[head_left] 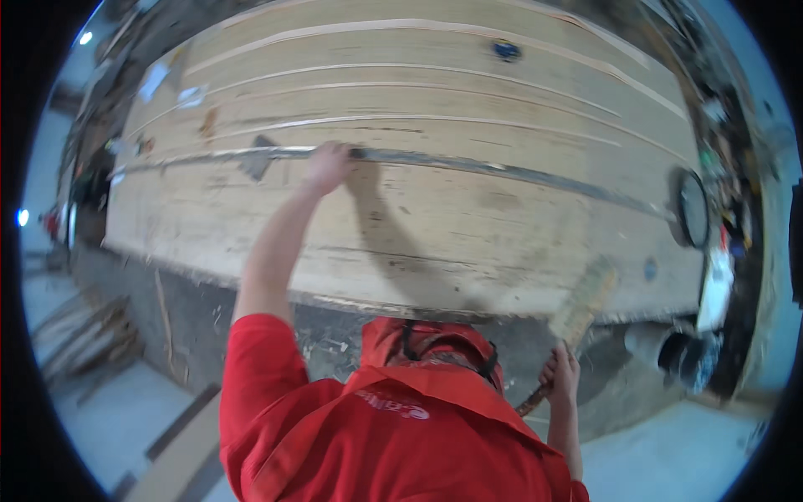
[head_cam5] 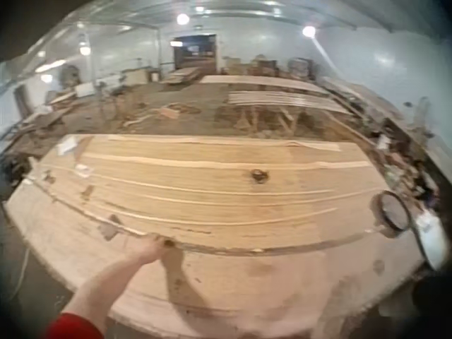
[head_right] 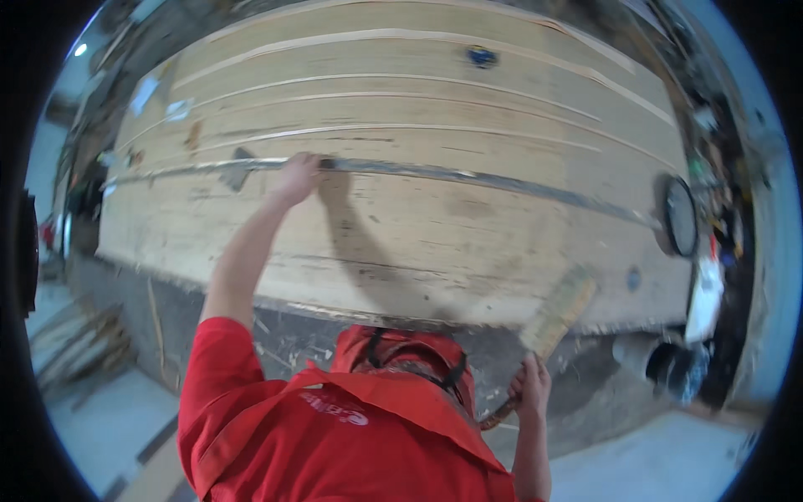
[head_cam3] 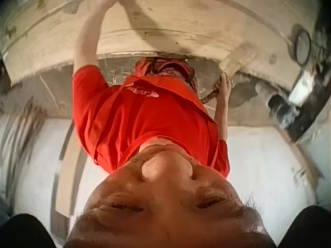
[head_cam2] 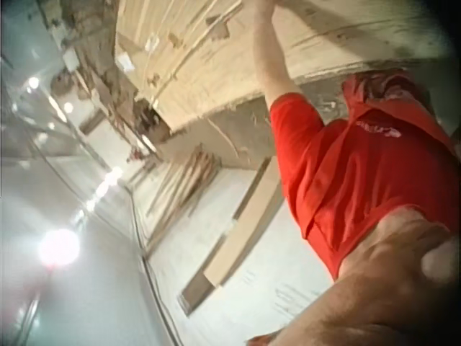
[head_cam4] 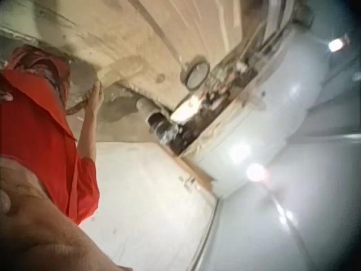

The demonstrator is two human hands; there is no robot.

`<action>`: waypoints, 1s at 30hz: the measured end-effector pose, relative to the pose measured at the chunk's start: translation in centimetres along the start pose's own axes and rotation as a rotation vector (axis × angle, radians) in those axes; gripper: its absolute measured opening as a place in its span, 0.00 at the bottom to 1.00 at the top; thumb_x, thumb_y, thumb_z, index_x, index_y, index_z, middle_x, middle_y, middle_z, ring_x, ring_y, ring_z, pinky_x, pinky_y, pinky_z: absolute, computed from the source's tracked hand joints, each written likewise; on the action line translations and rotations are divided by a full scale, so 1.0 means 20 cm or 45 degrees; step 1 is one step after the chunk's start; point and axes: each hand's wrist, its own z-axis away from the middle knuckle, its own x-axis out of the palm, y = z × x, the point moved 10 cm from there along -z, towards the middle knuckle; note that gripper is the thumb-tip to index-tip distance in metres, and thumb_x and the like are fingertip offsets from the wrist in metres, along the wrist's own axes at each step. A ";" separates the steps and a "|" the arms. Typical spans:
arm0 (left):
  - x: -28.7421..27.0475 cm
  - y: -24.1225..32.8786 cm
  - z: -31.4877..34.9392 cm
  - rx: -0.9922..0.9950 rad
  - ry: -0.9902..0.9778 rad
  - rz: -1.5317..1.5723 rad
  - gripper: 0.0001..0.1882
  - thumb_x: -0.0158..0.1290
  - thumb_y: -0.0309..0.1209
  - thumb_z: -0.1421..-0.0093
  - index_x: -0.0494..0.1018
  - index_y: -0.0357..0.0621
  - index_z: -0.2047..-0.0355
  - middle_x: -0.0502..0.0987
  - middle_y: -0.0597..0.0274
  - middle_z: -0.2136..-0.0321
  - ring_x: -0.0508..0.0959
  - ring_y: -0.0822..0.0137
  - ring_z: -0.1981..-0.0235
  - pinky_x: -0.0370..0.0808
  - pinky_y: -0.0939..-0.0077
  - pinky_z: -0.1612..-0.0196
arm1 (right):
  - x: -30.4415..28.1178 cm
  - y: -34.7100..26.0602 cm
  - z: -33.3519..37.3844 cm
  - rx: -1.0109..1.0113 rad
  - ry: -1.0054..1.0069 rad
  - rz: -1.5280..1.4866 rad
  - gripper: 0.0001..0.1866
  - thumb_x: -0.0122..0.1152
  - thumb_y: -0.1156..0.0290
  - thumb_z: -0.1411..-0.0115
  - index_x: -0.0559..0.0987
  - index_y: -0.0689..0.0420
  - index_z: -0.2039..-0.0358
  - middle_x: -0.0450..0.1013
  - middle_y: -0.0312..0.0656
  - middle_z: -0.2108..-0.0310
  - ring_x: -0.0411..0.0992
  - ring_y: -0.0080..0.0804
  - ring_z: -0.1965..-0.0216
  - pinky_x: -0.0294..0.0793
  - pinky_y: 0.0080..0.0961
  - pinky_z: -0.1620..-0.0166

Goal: Measuring, cutting, and drilling wooden strips to manufacture furniture components.

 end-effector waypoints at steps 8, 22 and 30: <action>0.12 -0.16 -0.01 0.161 0.147 -0.122 0.22 0.57 0.43 0.34 0.72 0.49 0.44 0.76 0.55 0.49 0.74 0.51 0.41 0.68 0.51 0.36 | 0.08 0.08 0.10 -0.136 0.064 0.155 0.14 0.56 0.58 0.26 0.68 0.53 0.64 0.55 0.29 0.85 0.56 0.21 0.88 0.58 0.24 0.86; 0.08 -0.30 -0.31 0.095 0.090 -0.059 0.23 0.54 0.46 0.32 0.72 0.52 0.41 0.76 0.57 0.44 0.72 0.52 0.37 0.68 0.45 0.36 | 0.57 0.18 0.21 -0.136 0.066 0.306 0.14 0.58 0.59 0.27 0.72 0.57 0.62 0.61 0.30 0.83 0.61 0.21 0.87 0.63 0.24 0.84; 0.00 -0.22 -0.44 0.039 0.156 -0.260 0.21 0.52 0.46 0.31 0.76 0.45 0.46 0.78 0.52 0.48 0.75 0.51 0.42 0.70 0.50 0.37 | 0.57 0.13 0.24 -0.445 0.072 0.559 0.11 0.54 0.65 0.28 0.74 0.60 0.59 0.68 0.33 0.78 0.69 0.21 0.81 0.72 0.24 0.76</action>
